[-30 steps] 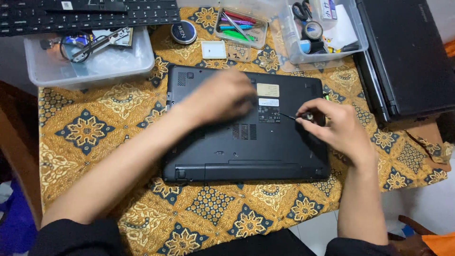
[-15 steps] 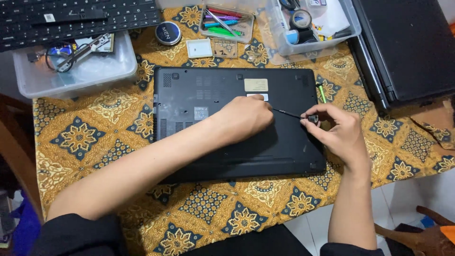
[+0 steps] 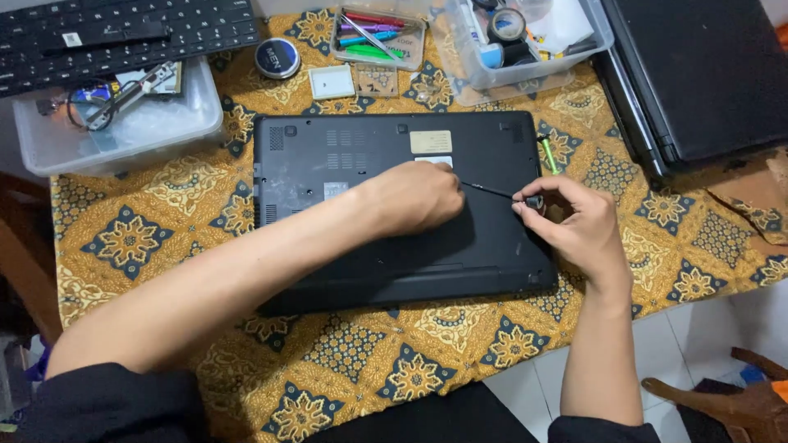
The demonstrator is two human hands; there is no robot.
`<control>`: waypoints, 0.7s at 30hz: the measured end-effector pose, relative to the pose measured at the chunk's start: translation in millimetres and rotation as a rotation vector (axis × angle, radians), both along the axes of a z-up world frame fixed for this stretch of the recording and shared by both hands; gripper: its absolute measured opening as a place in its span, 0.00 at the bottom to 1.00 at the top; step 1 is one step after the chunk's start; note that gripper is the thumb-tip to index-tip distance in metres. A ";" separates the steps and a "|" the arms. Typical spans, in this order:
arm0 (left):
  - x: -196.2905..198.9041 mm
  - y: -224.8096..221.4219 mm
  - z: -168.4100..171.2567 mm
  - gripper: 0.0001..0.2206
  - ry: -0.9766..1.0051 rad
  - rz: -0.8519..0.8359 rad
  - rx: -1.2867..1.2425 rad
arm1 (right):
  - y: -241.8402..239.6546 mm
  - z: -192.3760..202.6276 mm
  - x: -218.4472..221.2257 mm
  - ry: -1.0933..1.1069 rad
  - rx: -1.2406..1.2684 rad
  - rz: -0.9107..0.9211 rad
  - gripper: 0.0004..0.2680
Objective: Removing screws and prying off external components from the back of a laptop for repair.
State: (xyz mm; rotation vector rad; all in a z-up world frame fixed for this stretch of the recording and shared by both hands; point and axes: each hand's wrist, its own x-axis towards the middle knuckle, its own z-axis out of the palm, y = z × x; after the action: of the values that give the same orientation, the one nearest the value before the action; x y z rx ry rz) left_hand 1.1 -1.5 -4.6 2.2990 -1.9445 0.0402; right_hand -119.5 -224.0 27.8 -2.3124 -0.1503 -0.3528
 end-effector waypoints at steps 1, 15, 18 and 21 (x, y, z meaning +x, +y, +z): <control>-2.7 0.3 0.1 0.05 0.003 -0.003 0.000 | -1.7 -2.4 -3.2 0.003 0.000 -0.003 0.07; 7.6 3.5 2.9 0.06 -0.059 -0.107 0.020 | -6.3 -8.8 1.5 -0.001 0.086 -0.019 0.07; 8.6 6.4 3.8 0.07 -0.081 -0.145 -0.015 | -7.8 -11.4 1.7 -0.011 0.081 -0.015 0.07; 10.4 9.1 2.0 0.05 -0.114 -0.123 -0.035 | -7.0 -13.1 1.7 -0.013 0.099 -0.005 0.07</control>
State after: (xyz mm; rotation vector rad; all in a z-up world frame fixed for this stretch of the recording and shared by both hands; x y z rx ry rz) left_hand 11.6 7.6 -2.6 2.1959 -2.1178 0.1952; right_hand -117.8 -231.0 14.7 -2.2132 -0.1309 -0.3692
